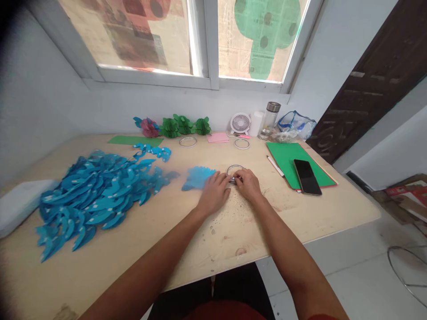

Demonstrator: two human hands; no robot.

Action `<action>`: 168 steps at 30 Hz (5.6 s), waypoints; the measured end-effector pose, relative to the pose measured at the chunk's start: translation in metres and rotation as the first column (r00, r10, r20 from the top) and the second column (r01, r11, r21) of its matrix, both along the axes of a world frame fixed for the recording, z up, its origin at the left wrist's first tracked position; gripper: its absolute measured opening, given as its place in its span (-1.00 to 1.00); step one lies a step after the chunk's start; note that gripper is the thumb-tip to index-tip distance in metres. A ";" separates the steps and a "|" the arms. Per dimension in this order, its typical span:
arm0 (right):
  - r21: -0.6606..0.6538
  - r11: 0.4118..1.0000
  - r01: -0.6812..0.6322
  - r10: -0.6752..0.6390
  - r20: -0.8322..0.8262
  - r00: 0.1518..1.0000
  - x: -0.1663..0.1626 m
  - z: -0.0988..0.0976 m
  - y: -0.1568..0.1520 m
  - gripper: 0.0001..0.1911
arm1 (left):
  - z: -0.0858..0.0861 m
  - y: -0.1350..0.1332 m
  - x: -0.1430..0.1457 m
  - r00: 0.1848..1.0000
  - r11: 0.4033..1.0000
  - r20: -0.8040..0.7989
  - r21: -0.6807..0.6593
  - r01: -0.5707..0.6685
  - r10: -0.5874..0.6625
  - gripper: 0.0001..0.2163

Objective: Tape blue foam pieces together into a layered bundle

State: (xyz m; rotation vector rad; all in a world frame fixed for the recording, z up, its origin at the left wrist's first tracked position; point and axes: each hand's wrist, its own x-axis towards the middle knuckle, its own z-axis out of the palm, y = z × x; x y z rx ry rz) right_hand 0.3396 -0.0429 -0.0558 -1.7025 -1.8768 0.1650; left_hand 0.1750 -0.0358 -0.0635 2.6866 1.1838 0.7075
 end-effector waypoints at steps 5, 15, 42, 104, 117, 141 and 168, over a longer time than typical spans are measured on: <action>0.023 0.999 -0.032 0.032 -0.015 0.999 0.002 -0.001 0.001 -0.90 | 0.000 0.000 0.001 1.000 1.000 0.002 0.010 -0.004 0.004 -0.61; 0.012 1.000 0.006 -0.007 0.087 0.996 -0.004 -0.001 0.003 -0.92 | -0.002 0.000 0.001 1.000 1.000 0.026 0.021 0.002 -0.002 -0.63; 0.001 1.000 0.001 -0.001 0.081 0.997 -0.001 -0.006 0.005 -0.92 | -0.005 0.002 0.000 1.000 0.999 0.015 0.039 0.002 -0.002 -0.60; -0.047 0.965 -0.257 0.074 -0.895 0.440 -0.036 0.027 -0.014 -0.78 | 0.027 0.000 -0.004 0.583 0.921 0.773 -0.376 0.101 0.251 -0.92; -0.066 0.949 -0.308 0.034 -0.951 0.307 -0.035 0.024 -0.013 -0.79 | 0.028 0.000 -0.004 0.570 0.882 0.779 -0.432 0.186 0.261 -0.90; -0.088 0.963 -0.254 -0.051 -0.988 0.149 -0.044 0.024 -0.015 -0.81 | 0.024 -0.003 -0.001 0.498 0.870 0.812 -0.450 0.199 0.306 -0.90; 0.231 0.973 0.008 0.048 -0.238 0.970 -0.047 0.021 -0.020 -0.90 | 0.022 -0.001 -0.002 0.552 0.900 0.762 -0.433 0.047 0.338 -0.93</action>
